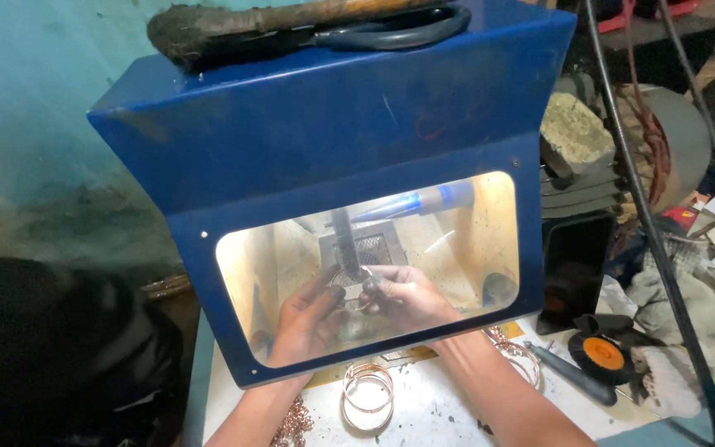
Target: Polishing a small metal jewelry piece using a bench polisher inside a protective dust hood
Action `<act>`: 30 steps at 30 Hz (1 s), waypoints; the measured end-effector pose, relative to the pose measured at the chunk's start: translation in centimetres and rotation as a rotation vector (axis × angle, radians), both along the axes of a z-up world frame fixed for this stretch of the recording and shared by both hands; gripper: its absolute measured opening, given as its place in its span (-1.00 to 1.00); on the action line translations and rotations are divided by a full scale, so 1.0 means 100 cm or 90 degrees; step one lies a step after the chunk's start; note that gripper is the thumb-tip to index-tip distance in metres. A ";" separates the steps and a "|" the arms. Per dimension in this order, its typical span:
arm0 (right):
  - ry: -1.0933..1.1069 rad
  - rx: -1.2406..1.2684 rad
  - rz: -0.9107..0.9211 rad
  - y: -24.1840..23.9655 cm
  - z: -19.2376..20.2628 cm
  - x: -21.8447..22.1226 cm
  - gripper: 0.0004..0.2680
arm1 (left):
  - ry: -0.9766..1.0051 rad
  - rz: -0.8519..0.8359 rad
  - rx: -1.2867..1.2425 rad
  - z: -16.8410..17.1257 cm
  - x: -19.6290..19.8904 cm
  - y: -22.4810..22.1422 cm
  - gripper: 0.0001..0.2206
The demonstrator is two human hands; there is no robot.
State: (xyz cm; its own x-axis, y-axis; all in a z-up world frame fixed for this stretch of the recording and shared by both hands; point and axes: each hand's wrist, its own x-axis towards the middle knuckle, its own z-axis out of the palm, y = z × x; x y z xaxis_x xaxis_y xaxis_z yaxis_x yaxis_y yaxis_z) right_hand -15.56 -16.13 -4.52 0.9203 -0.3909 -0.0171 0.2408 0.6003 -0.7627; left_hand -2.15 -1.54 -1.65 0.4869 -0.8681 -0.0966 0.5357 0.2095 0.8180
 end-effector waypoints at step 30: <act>-0.109 0.006 0.028 0.014 0.007 0.007 -0.88 | -0.023 0.024 0.105 0.025 -0.018 0.004 -0.33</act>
State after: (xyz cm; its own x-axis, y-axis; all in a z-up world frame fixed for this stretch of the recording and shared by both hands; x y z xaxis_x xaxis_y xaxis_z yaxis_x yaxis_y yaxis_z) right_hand -14.86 -14.78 -3.85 0.9263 -0.3504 0.1386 0.3403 0.6198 -0.7072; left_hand -3.98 -1.11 0.82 0.5246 -0.8228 -0.2188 0.4999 0.0897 0.8614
